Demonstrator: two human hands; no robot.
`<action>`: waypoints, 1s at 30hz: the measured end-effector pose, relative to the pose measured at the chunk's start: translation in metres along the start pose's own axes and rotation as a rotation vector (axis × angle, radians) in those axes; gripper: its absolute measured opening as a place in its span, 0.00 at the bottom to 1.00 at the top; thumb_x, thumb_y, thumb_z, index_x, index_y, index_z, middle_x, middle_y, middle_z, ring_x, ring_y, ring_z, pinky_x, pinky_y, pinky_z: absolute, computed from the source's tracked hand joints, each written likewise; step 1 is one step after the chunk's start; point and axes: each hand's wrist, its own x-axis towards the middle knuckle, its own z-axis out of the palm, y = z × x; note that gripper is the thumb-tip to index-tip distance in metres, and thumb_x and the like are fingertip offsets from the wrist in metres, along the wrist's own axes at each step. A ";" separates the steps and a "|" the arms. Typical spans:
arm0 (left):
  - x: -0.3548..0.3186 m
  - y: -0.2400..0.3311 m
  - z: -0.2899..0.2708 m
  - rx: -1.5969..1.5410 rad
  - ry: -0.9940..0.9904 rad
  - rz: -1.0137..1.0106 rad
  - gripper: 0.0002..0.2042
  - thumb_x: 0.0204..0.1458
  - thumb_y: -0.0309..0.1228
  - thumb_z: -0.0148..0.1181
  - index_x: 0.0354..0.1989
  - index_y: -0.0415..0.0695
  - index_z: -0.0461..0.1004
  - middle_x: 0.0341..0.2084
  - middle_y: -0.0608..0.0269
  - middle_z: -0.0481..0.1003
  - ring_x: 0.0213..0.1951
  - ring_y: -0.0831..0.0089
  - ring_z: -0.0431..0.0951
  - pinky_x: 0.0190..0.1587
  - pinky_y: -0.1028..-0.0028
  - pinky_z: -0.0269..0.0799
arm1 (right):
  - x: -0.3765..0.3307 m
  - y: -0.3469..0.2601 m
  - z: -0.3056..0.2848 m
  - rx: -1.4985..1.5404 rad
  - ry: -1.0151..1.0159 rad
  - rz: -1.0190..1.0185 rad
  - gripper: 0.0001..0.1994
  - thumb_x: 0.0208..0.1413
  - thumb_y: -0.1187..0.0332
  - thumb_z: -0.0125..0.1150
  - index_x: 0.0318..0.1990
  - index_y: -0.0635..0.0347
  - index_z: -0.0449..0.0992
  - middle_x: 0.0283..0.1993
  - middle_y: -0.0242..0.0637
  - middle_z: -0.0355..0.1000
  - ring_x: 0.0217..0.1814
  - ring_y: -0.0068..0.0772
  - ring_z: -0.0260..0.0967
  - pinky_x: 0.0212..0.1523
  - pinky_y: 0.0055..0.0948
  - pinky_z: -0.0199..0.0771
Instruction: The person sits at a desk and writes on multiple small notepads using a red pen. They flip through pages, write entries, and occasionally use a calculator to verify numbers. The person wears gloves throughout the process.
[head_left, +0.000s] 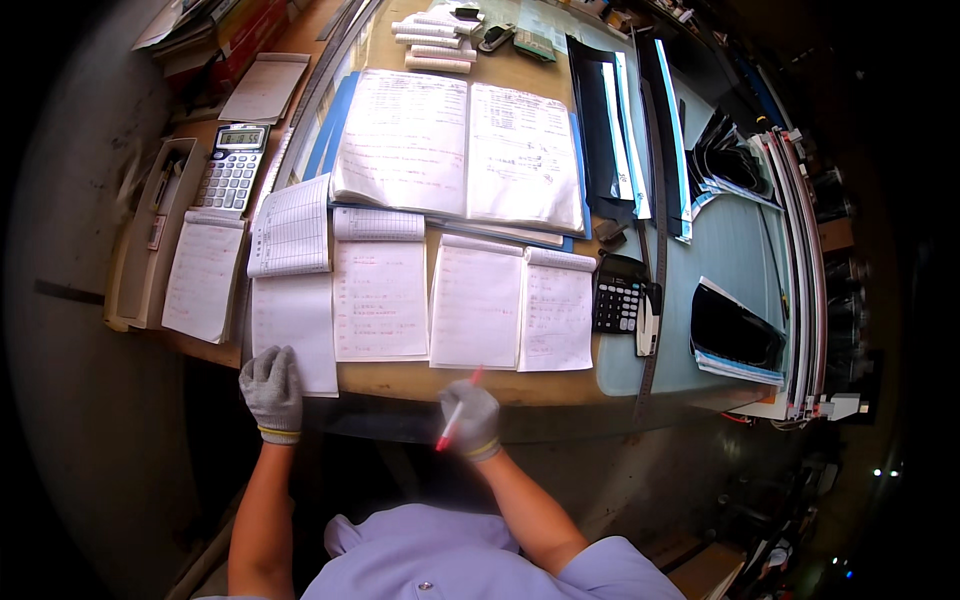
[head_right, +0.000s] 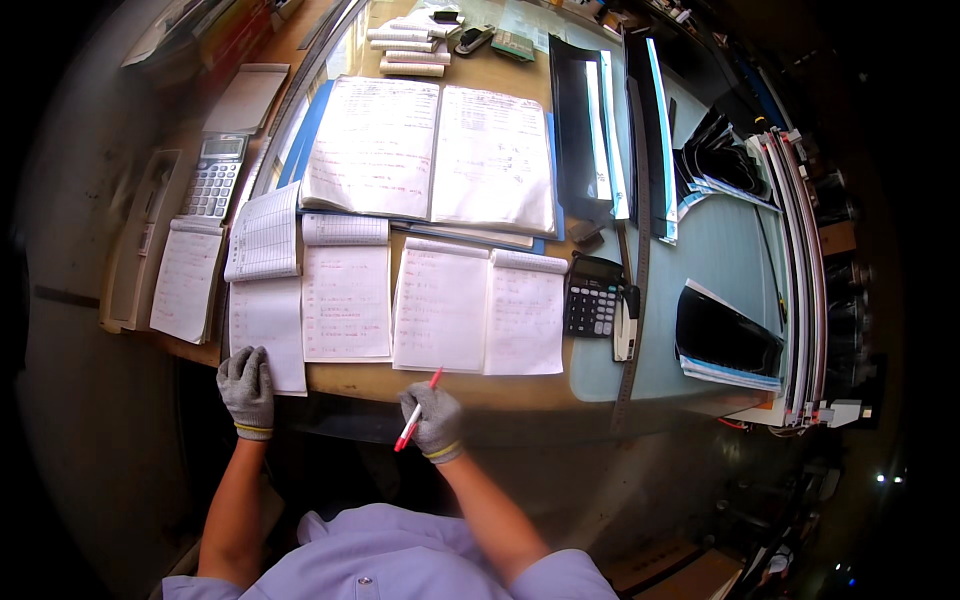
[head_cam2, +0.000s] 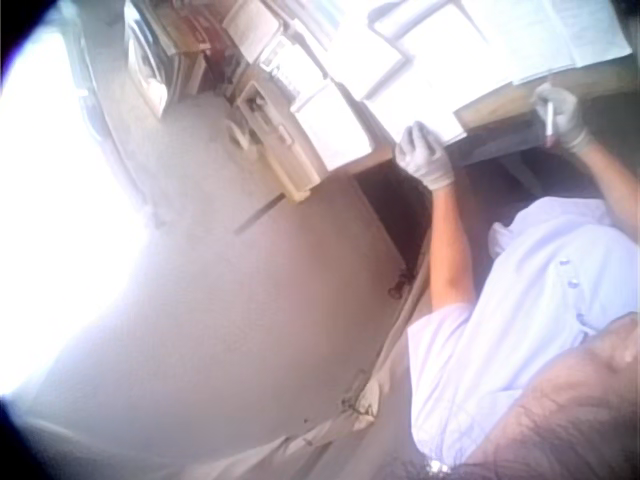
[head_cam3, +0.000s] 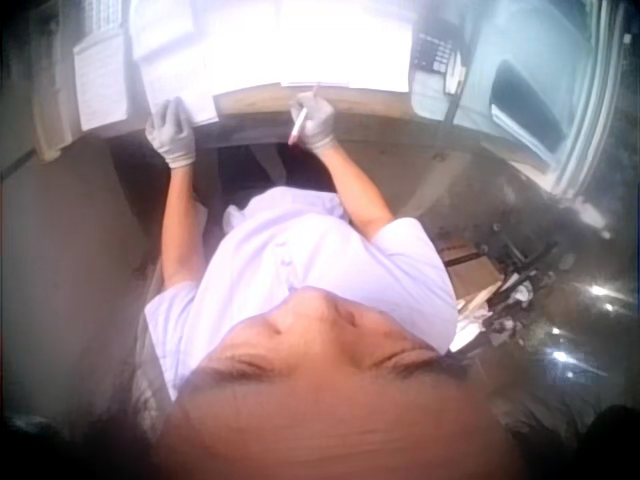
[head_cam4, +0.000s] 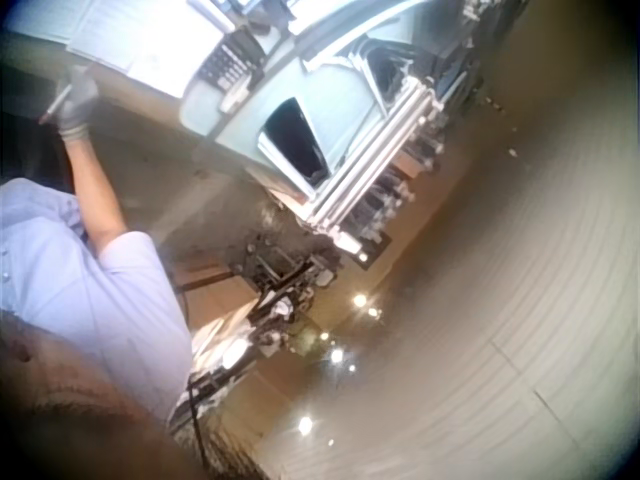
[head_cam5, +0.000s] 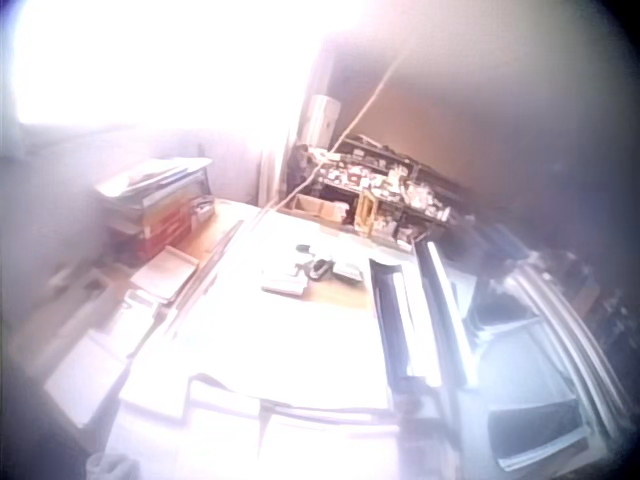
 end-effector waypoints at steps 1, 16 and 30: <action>0.000 0.000 -0.001 -0.003 -0.013 -0.006 0.14 0.54 0.27 0.64 0.49 0.45 0.83 0.47 0.55 0.80 0.50 0.50 0.77 0.57 0.54 0.70 | 0.000 0.000 0.000 -0.002 -0.004 -0.001 0.09 0.50 0.76 0.74 0.35 0.59 0.77 0.29 0.43 0.76 0.29 0.49 0.76 0.30 0.41 0.76; 0.003 0.006 -0.007 0.015 -0.023 -0.025 0.13 0.55 0.28 0.65 0.49 0.46 0.84 0.47 0.56 0.80 0.50 0.52 0.77 0.57 0.56 0.70 | 0.002 -0.002 0.001 -0.034 -0.015 -0.023 0.08 0.50 0.75 0.73 0.34 0.58 0.78 0.28 0.42 0.76 0.27 0.49 0.75 0.30 0.41 0.76; 0.000 -0.001 -0.010 -0.075 0.072 0.006 0.16 0.44 0.24 0.66 0.45 0.43 0.83 0.34 0.55 0.77 0.35 0.52 0.76 0.42 0.56 0.71 | -0.008 0.008 0.009 -0.040 -0.013 0.030 0.08 0.50 0.74 0.71 0.35 0.58 0.76 0.29 0.43 0.74 0.30 0.52 0.74 0.31 0.44 0.72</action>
